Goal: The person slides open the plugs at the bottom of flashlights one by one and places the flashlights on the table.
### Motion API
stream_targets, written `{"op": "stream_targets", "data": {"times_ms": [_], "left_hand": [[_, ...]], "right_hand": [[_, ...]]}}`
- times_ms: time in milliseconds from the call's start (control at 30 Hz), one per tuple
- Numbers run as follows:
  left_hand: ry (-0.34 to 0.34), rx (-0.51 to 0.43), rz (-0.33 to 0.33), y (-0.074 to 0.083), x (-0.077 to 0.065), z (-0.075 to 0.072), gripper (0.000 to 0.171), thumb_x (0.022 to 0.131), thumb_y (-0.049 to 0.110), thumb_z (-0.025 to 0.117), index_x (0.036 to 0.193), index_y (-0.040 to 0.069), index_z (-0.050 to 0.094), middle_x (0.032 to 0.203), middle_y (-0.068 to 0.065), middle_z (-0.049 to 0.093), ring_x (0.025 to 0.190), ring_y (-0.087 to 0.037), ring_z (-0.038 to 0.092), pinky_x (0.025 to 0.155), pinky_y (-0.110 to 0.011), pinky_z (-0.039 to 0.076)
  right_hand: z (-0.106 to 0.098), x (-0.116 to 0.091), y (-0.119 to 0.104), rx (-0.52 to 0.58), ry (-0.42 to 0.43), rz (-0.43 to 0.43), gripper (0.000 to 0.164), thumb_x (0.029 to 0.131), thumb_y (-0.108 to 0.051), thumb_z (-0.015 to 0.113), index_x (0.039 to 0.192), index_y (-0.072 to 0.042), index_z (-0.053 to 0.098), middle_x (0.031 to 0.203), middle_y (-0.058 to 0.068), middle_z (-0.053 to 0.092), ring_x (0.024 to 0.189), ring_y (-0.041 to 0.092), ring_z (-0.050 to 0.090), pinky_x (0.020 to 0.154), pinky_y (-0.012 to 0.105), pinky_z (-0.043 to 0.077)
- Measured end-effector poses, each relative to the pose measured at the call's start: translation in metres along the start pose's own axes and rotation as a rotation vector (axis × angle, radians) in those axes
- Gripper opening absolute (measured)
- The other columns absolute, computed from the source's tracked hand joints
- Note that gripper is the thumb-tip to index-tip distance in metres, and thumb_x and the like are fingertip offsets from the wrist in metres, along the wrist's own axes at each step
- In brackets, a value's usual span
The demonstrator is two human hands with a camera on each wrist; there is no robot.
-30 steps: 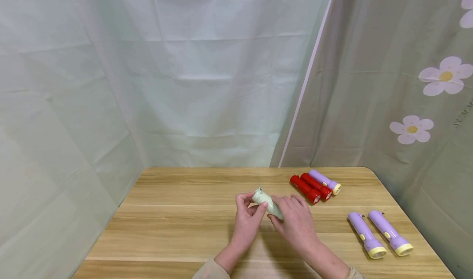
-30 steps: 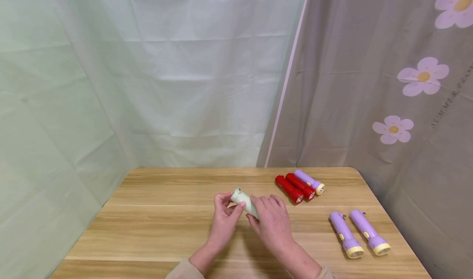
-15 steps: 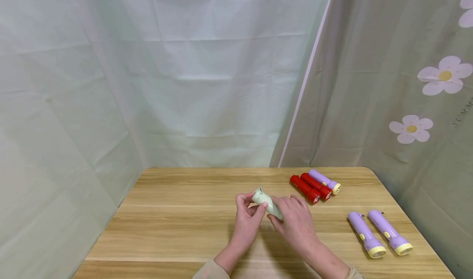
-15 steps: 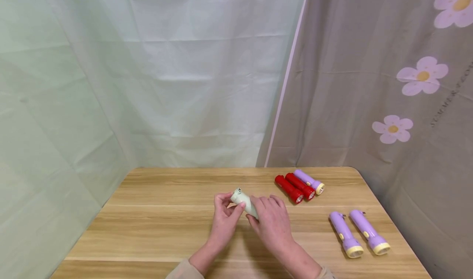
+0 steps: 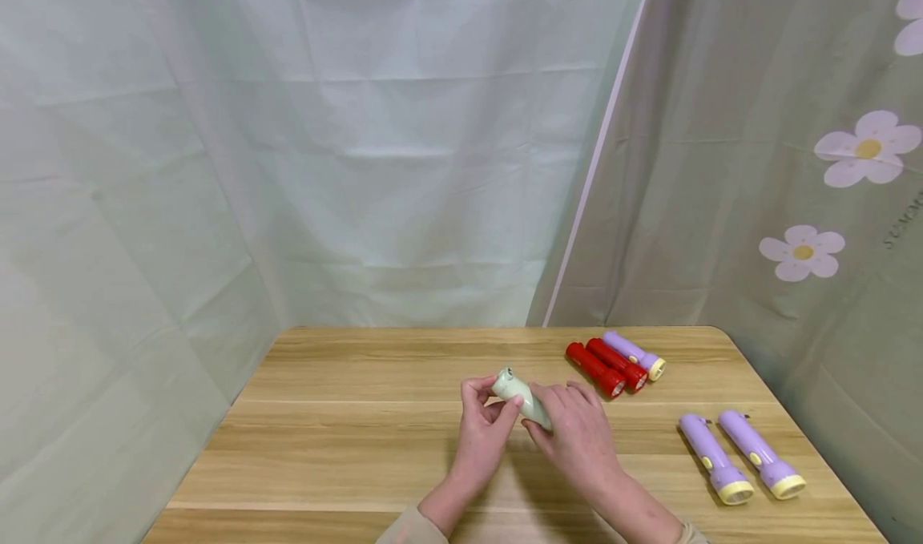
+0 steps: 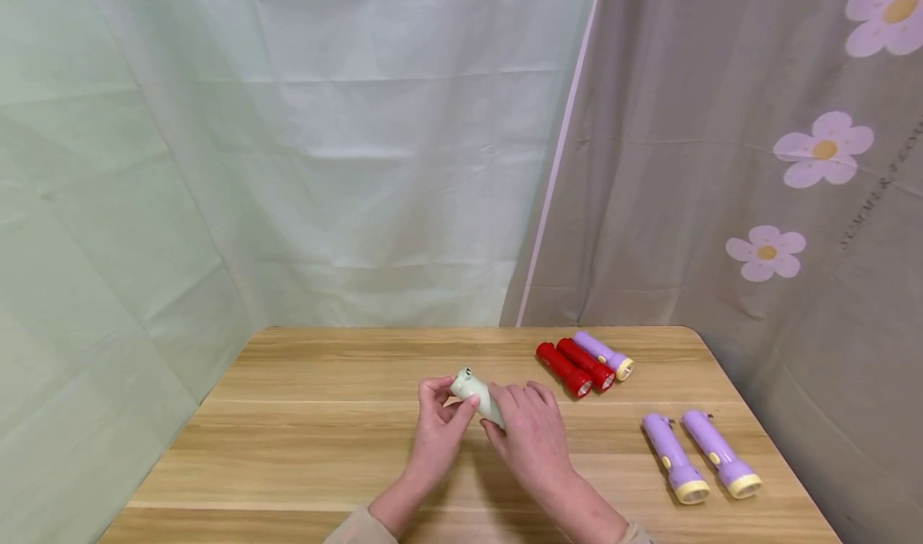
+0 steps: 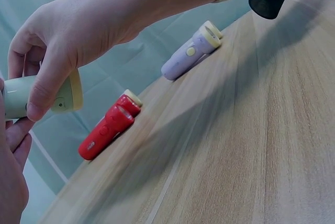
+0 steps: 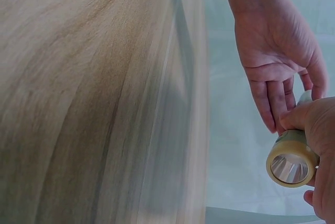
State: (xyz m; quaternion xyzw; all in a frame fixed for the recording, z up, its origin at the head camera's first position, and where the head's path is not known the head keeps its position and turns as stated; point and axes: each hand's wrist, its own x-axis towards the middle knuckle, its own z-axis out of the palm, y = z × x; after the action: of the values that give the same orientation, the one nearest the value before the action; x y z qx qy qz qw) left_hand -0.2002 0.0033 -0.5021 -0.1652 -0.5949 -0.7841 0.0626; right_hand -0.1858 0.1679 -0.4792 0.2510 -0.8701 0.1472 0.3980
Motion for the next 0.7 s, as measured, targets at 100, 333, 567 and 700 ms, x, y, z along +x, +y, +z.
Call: {"op": "stream_targets", "data": {"times_ms": [100,333,567,700], "left_hand": [[0.000,-0.001,-0.007,0.0011,-0.0003,0.0002,0.046,0.099,0.012,0.069,0.131,0.007,0.036,0.123,-0.016,0.052,0.105,-0.029,0.069,0.083,-0.036,0.058],[-0.008,0.001,-0.015,0.0017,-0.0009,-0.0002,0.046,0.099,0.012,0.068,0.131,0.007,0.035,0.125,-0.016,0.052,0.106,-0.029,0.069,0.084,-0.040,0.058],[-0.010,0.004,-0.017,0.0004,-0.0013,-0.0007,0.046,0.100,0.012,0.068,0.132,0.007,0.036,0.126,-0.017,0.052,0.106,-0.029,0.069,0.083,-0.038,0.058],[-0.014,0.009,-0.021,0.0008,-0.0010,-0.0007,0.046,0.100,0.013,0.068,0.132,0.008,0.036,0.127,-0.017,0.052,0.107,-0.029,0.068,0.084,-0.039,0.058]], "right_hand": [[0.0001,-0.0001,0.0000,0.001,0.001,0.001,0.058,0.064,-0.018,0.097,0.116,-0.009,0.070,0.093,0.002,0.071,0.082,0.021,0.066,0.095,0.049,0.049],[0.0001,-0.0004,-0.0007,0.006,-0.002,0.006,0.057,0.065,-0.018,0.096,0.115,-0.010,0.070,0.093,0.001,0.071,0.082,0.019,0.066,0.094,0.048,0.049],[0.0002,-0.0011,-0.0007,0.007,0.003,0.004,0.057,0.065,-0.018,0.096,0.115,-0.010,0.070,0.094,0.002,0.071,0.082,0.020,0.066,0.094,0.048,0.049],[-0.0001,-0.0011,-0.0009,0.005,-0.003,0.009,0.057,0.065,-0.019,0.097,0.115,-0.010,0.070,0.095,0.001,0.071,0.083,0.019,0.066,0.094,0.048,0.049]]}}
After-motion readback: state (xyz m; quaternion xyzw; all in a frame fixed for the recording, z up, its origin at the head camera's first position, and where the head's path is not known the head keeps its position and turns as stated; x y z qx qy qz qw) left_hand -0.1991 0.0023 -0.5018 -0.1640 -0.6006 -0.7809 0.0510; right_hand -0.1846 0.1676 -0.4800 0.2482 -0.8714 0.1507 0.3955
